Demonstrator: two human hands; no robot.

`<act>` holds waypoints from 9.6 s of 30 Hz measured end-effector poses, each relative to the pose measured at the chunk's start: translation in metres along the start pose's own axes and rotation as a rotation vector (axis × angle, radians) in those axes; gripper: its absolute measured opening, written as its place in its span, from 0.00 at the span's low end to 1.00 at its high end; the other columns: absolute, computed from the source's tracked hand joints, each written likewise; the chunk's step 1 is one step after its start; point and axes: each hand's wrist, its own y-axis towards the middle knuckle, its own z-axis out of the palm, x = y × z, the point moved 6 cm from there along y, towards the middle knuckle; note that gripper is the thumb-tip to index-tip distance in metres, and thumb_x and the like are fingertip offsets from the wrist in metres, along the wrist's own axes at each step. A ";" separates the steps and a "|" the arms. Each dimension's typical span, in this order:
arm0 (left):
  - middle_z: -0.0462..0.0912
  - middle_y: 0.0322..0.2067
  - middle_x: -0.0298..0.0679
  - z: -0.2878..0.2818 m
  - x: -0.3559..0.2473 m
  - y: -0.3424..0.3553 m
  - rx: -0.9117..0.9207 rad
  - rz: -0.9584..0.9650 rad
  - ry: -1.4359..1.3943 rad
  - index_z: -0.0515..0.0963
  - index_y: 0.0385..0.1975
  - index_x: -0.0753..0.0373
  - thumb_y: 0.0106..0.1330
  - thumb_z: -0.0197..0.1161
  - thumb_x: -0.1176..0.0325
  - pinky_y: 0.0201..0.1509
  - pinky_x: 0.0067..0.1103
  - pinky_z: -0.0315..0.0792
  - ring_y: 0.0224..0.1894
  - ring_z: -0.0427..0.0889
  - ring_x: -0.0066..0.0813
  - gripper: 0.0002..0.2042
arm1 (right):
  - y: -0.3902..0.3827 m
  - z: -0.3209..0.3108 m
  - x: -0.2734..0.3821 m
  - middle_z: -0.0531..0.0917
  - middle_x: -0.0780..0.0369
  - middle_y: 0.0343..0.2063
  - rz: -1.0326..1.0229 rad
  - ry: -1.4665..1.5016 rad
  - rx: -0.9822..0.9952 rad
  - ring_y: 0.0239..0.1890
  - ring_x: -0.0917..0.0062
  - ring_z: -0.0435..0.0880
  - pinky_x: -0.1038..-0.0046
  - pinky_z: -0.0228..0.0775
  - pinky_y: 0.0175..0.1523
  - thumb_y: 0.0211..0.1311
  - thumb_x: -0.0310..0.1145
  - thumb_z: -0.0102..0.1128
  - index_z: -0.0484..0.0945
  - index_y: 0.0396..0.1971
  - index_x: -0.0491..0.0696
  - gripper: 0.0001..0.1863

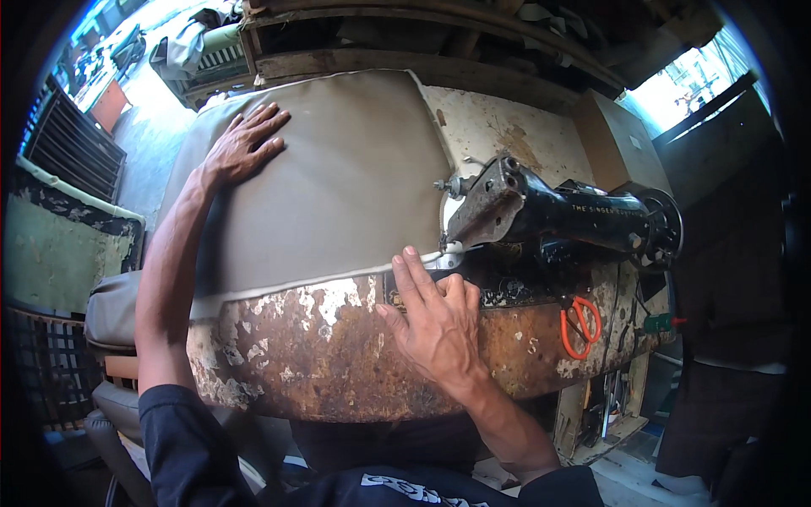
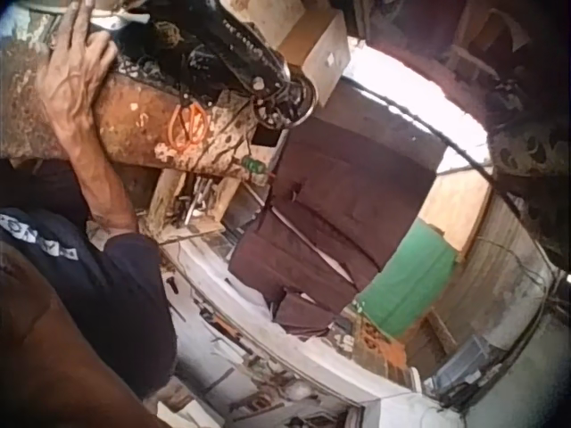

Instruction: The person prepares upholstery fabric by threading a bobbin and sewing machine, then uses shears to trim the edges of a fabric panel.

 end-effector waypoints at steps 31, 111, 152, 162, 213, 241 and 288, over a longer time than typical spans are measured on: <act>0.58 0.77 0.43 0.012 -0.301 -0.114 0.017 0.442 -0.123 0.65 0.74 0.51 0.77 0.48 0.47 0.82 0.50 0.39 0.81 0.49 0.44 0.29 | -0.249 0.038 0.125 0.72 0.46 0.61 0.814 1.359 0.083 0.59 0.63 0.78 0.60 0.72 0.66 0.60 0.42 0.78 0.60 0.66 0.35 0.45; 0.53 0.79 0.41 0.001 -0.232 -0.161 0.069 -0.107 -0.045 0.62 0.76 0.42 0.74 0.51 0.40 0.81 0.50 0.34 0.81 0.46 0.48 0.32 | -0.232 0.009 0.022 0.89 0.62 0.39 0.807 1.597 0.343 0.41 0.80 0.86 0.75 0.77 0.50 0.65 0.40 0.73 0.85 0.49 0.43 0.19; 0.53 0.79 0.42 0.015 -0.183 -0.069 0.007 -0.132 -0.025 0.61 0.76 0.43 0.75 0.48 0.38 0.81 0.52 0.37 0.81 0.45 0.48 0.33 | -0.270 0.032 0.018 0.85 0.65 0.24 0.962 1.337 0.491 0.29 0.85 0.81 0.75 0.73 0.35 0.65 0.44 0.72 0.88 0.35 0.43 0.16; 0.52 0.79 0.40 0.018 -0.169 -0.042 0.001 -0.134 -0.019 0.59 0.77 0.40 0.74 0.46 0.35 0.81 0.52 0.37 0.81 0.45 0.46 0.34 | -0.253 0.000 0.015 0.86 0.64 0.26 0.845 1.401 0.456 0.29 0.83 0.83 0.76 0.74 0.36 0.66 0.46 0.71 0.88 0.39 0.42 0.19; 0.83 0.35 0.59 -0.021 -0.163 -0.445 -0.326 -1.283 -0.524 0.77 0.47 0.70 0.76 0.57 0.49 0.49 0.40 0.75 0.39 0.82 0.58 0.24 | 0.183 0.088 0.165 0.62 0.56 0.75 -0.463 0.206 0.293 0.79 0.62 0.55 0.45 0.40 0.79 0.76 0.65 0.35 0.63 0.74 0.52 0.40; 0.76 0.20 0.46 -0.012 -0.173 -0.477 -0.579 -1.345 -0.726 0.76 0.29 0.65 0.69 0.70 0.51 0.30 0.33 0.69 0.24 0.69 0.30 0.21 | 0.464 0.220 0.101 0.70 0.56 0.71 0.114 0.091 0.364 0.73 0.55 0.67 0.44 0.49 0.76 0.72 0.63 0.44 0.62 0.75 0.56 0.38; 0.61 0.74 0.53 -0.034 -0.172 -0.303 -0.235 -0.523 -0.008 0.66 0.73 0.58 0.77 0.53 0.52 0.79 0.41 0.50 0.78 0.56 0.53 0.28 | -0.293 -0.174 -0.464 0.87 0.48 0.43 1.096 -0.200 -0.704 0.49 0.54 0.86 0.58 0.73 0.54 0.56 0.58 0.73 0.78 0.55 0.39 0.39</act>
